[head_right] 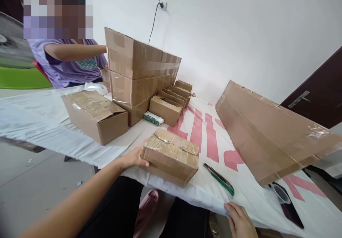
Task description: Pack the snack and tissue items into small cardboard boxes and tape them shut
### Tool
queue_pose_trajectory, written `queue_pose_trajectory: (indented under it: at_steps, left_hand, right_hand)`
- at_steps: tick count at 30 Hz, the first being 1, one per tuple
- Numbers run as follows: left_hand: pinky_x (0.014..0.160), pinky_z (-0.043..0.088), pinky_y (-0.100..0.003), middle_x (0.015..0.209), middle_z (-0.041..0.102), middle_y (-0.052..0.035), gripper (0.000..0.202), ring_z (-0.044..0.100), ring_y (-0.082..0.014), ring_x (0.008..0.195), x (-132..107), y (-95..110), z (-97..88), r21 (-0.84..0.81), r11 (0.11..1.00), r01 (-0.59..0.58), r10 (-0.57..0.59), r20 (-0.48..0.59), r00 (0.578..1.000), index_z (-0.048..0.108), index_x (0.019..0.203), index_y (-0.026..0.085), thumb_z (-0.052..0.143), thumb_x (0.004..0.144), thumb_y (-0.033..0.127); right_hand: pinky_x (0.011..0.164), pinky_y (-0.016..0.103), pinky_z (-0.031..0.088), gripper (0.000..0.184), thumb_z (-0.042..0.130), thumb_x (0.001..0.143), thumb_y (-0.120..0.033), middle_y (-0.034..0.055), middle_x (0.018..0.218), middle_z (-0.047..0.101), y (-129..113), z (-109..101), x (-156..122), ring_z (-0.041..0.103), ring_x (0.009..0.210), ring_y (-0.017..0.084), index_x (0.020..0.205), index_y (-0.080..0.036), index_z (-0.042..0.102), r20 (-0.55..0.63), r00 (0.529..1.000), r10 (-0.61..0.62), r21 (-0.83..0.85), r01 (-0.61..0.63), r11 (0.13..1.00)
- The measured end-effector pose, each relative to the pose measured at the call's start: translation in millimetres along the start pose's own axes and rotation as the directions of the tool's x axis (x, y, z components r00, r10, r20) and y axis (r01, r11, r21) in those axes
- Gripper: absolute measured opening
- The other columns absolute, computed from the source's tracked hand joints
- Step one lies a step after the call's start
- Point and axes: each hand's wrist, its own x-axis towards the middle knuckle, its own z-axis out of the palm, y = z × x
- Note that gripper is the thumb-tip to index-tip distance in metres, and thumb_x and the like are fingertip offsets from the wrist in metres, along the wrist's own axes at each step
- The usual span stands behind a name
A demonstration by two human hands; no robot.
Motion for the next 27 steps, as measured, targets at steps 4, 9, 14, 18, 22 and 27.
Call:
queue_pose_trajectory:
  at_steps: [4, 9, 14, 18, 22, 27]
  left_hand:
    - [0.121, 0.016, -0.049, 0.161, 0.018, -0.0128, 0.131, 0.017, -0.0358, 0.147, 0.0, 0.8, 0.7, -0.001, 1.000, 0.005, -0.005, -0.002, 1.000, 0.006, 0.154, 0.024, 0.081, 0.055, 0.065]
    - [0.121, 0.014, -0.050, 0.161, 0.018, -0.0121, 0.129, 0.017, -0.0355, 0.147, -0.1, 1.9, 0.5, 0.034, 0.999, -0.006, 0.006, -0.008, 1.000, 0.009, 0.154, 0.024, 0.081, 0.055, 0.065]
    - [0.121, 0.015, -0.050, 0.160, 0.022, -0.0130, 0.128, 0.016, -0.0357, 0.147, 0.0, 2.9, 0.8, 0.014, 1.000, -0.002, 0.002, -0.015, 1.000, 0.010, 0.154, 0.023, 0.081, 0.055, 0.064]
    - [0.120, 0.017, -0.050, 0.160, 0.020, -0.0135, 0.127, 0.018, -0.0364, 0.146, -0.2, 4.2, 0.7, 0.009, 1.000, 0.012, -0.012, -0.004, 1.000, 0.015, 0.153, 0.022, 0.082, 0.054, 0.065]
    - [0.120, 0.016, -0.050, 0.160, 0.020, -0.0132, 0.127, 0.019, -0.0362, 0.146, -0.5, 2.1, 0.0, 0.003, 1.000, -0.003, 0.003, -0.001, 1.000, 0.014, 0.153, 0.022, 0.082, 0.054, 0.063]
    - [0.121, 0.013, -0.050, 0.160, 0.020, -0.0145, 0.129, 0.020, -0.0354, 0.146, -0.2, -5.0, -1.1, 0.002, 1.000, -0.017, 0.017, -0.020, 1.000, 0.012, 0.153, 0.022, 0.083, 0.054, 0.062]
  right_hand:
    - [0.077, 0.044, 0.062, 0.025, 0.051, 0.086, -0.032, 0.0073, 0.100, 0.073, -7.8, -3.1, 11.7, 0.071, 0.091, 0.027, 0.098, -0.028, 0.072, -0.098, 0.995, 0.029, -0.004, -0.030, 1.000]
    - [0.072, 0.041, 0.061, 0.021, 0.049, 0.087, -0.027, 0.0059, 0.090, 0.072, -36.4, -13.7, 35.3, 0.070, 0.085, 0.026, 0.093, -0.027, 0.069, -0.116, 0.993, 0.010, 0.105, 0.002, 0.995]
    - [0.074, 0.041, 0.059, 0.023, 0.048, 0.092, -0.033, 0.0071, 0.093, 0.072, -78.9, -23.2, 68.5, 0.069, 0.087, 0.026, 0.104, -0.026, 0.066, -0.126, 0.990, 0.064, 0.247, -0.031, 0.969]
    - [0.078, 0.038, 0.059, 0.030, 0.046, 0.095, -0.040, 0.0079, 0.101, 0.071, -104.1, -31.1, 100.1, 0.069, 0.091, 0.023, 0.114, -0.025, 0.063, -0.080, 0.982, 0.170, 0.407, -0.123, 0.905]
    - [0.089, 0.039, 0.056, 0.036, 0.045, 0.094, -0.047, 0.0108, 0.118, 0.068, -126.8, -38.9, 135.9, 0.065, 0.108, 0.025, 0.115, -0.023, 0.064, -0.016, 0.972, 0.235, 0.579, -0.183, 0.795]
    - [0.088, 0.039, 0.056, 0.041, 0.052, 0.091, -0.047, 0.0119, 0.124, 0.064, -153.3, -42.9, 162.4, 0.063, 0.110, 0.025, 0.123, -0.022, 0.060, 0.013, 0.982, 0.191, 0.595, -0.161, 0.788]
